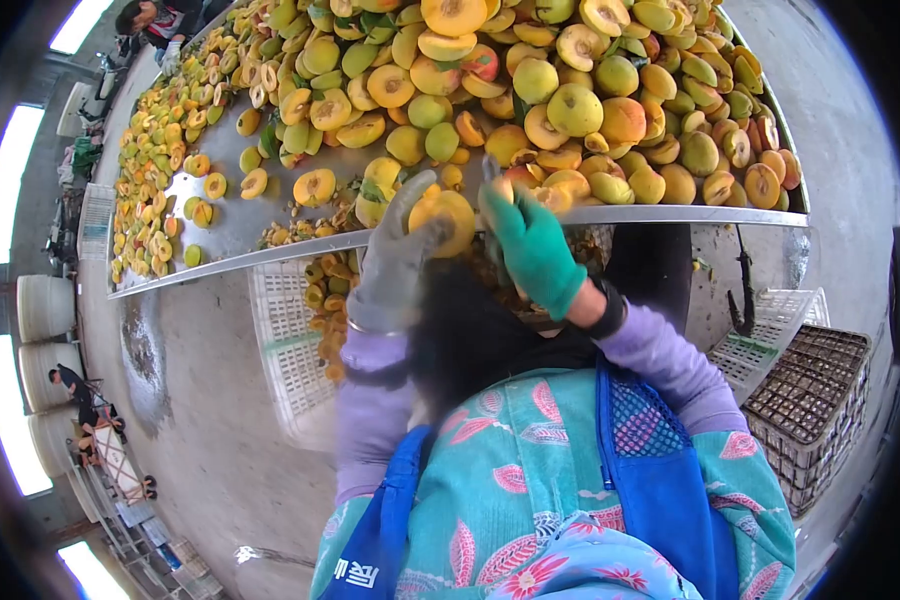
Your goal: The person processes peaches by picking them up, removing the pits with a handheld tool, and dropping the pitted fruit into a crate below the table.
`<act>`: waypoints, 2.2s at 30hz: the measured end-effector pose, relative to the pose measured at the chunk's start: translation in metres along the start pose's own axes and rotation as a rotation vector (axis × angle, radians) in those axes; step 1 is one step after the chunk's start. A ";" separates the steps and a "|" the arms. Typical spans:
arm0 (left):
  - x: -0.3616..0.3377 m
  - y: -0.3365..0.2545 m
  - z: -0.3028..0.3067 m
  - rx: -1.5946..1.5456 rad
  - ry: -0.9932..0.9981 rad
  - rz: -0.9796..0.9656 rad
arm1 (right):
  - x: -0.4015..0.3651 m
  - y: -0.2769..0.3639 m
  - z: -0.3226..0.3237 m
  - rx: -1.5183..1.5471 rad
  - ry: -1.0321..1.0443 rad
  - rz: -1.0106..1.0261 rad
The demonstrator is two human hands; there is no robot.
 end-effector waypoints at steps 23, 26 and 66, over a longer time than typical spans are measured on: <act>0.001 0.012 -0.029 -0.393 -0.346 -0.316 | -0.043 -0.004 -0.012 0.000 0.278 -0.561; -0.003 -0.038 -0.040 0.808 0.004 -0.728 | -0.036 -0.002 -0.007 0.050 0.300 -0.429; 0.045 0.024 -0.044 -0.117 -0.232 0.163 | -0.008 -0.036 0.000 0.091 0.103 -0.260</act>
Point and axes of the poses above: each hand's wrist, its own x-axis towards the middle knuckle, its own z-axis out of the back of the hand, y = z × x, the point moved 7 cm from there along x, towards the middle knuckle, and after that the axes turned 3 degrees about -z, right-handed, at the moved point
